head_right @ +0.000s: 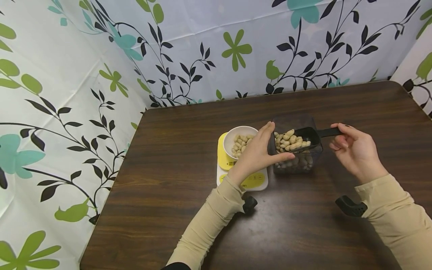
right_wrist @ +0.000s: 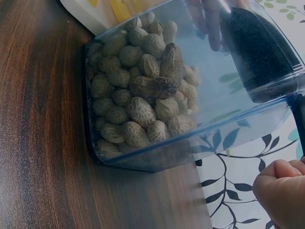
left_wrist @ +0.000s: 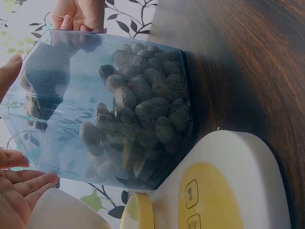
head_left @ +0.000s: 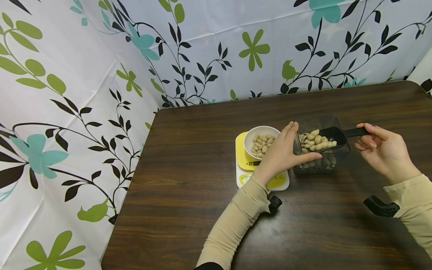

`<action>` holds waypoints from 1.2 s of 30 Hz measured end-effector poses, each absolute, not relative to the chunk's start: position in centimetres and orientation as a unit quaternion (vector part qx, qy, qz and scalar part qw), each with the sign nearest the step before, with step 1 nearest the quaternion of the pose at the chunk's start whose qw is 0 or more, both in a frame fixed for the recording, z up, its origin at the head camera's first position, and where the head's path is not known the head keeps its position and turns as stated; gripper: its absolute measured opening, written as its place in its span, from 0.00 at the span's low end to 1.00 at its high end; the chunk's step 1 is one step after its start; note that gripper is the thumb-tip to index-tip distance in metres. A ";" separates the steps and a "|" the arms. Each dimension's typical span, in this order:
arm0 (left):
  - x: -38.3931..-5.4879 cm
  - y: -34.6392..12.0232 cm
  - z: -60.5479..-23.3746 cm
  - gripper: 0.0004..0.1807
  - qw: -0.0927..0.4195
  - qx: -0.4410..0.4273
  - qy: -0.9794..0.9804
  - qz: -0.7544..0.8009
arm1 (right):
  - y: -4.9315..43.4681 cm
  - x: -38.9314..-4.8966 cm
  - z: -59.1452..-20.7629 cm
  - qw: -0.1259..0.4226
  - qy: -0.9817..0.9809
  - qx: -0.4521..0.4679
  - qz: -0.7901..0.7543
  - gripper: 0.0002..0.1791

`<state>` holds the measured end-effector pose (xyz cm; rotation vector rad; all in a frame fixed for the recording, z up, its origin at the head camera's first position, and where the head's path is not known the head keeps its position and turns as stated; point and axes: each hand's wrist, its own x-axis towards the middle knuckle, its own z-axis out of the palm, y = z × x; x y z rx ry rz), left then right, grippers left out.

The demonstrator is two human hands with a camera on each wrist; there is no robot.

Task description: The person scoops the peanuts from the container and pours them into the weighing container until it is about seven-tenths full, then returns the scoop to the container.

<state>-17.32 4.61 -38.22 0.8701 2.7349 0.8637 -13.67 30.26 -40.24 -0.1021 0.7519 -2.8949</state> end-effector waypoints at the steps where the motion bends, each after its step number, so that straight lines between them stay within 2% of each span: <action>1: -17.3 4.6 -38.2 0.54 0.072 0.289 0.910 0.288 | 30.3 -13.7 -40.2 0.073 0.250 -0.034 -0.965 0.21; 24: -17.3 4.2 -37.8 0.56 0.065 0.276 0.913 0.292 | 30.0 -14.0 -39.3 0.083 0.237 -0.056 -0.966 0.22; 36: -18.1 2.8 -37.1 0.57 0.042 0.269 0.913 0.304 | 29.3 -15.0 -37.0 0.088 0.227 -0.067 -0.968 0.20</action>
